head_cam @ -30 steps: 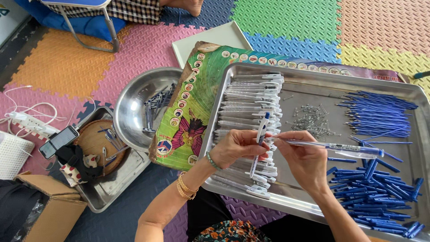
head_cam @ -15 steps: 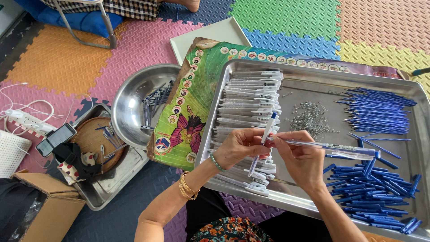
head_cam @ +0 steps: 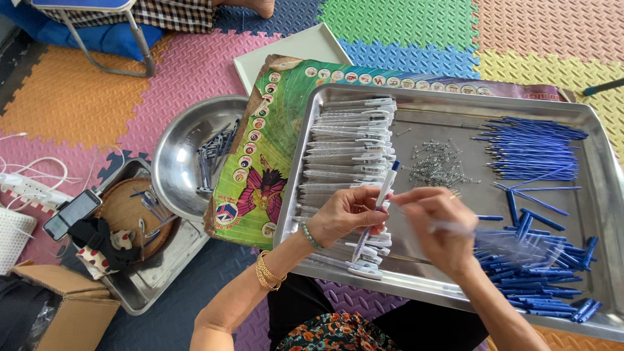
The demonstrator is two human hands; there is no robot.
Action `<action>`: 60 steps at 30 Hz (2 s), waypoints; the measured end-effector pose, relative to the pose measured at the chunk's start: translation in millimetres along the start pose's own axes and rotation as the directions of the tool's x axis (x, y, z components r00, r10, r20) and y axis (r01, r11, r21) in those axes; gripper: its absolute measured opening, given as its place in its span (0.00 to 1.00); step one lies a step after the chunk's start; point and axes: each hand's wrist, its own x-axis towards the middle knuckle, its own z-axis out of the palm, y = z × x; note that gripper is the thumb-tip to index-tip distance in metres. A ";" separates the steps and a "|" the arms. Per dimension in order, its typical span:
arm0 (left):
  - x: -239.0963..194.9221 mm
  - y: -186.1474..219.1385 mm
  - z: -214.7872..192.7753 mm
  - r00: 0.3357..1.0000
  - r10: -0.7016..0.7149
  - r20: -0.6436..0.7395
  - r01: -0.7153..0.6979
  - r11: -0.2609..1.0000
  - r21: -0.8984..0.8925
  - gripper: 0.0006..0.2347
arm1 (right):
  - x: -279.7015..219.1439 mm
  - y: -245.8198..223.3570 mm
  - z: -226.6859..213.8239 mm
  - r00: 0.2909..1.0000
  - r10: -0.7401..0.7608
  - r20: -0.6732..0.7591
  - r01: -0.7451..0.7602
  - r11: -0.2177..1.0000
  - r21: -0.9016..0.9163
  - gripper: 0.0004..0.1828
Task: The person assembles pens by inserting blue ink cartridges into white pen bodies. They pick up a pen body and a cartridge, insert the cartridge, and place the assembled pen on a metal tray. This process is repeated continuously.
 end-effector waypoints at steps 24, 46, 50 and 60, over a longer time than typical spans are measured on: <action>-5.2 -11.6 8.0 0.927 -0.173 0.333 0.177 0.984 0.017 0.28 | 7.0 8.4 -29.5 0.908 0.375 0.185 -0.403 0.903 0.148 0.19; -9.0 21.8 21.1 0.811 -0.345 0.472 0.221 0.929 0.298 0.39 | -23.0 32.9 -131.7 0.800 0.576 -0.167 -0.599 0.777 -0.193 0.30; 3.9 28.9 20.8 0.786 -0.412 0.460 0.274 0.901 0.337 0.39 | -32.1 19.2 -151.6 0.737 0.636 -0.226 -0.663 0.746 -0.063 0.34; 10.0 30.3 23.9 0.754 -0.489 0.438 0.392 0.871 0.298 0.40 | -92.7 45.3 -189.3 0.616 0.783 -0.086 -0.570 0.368 -0.735 0.29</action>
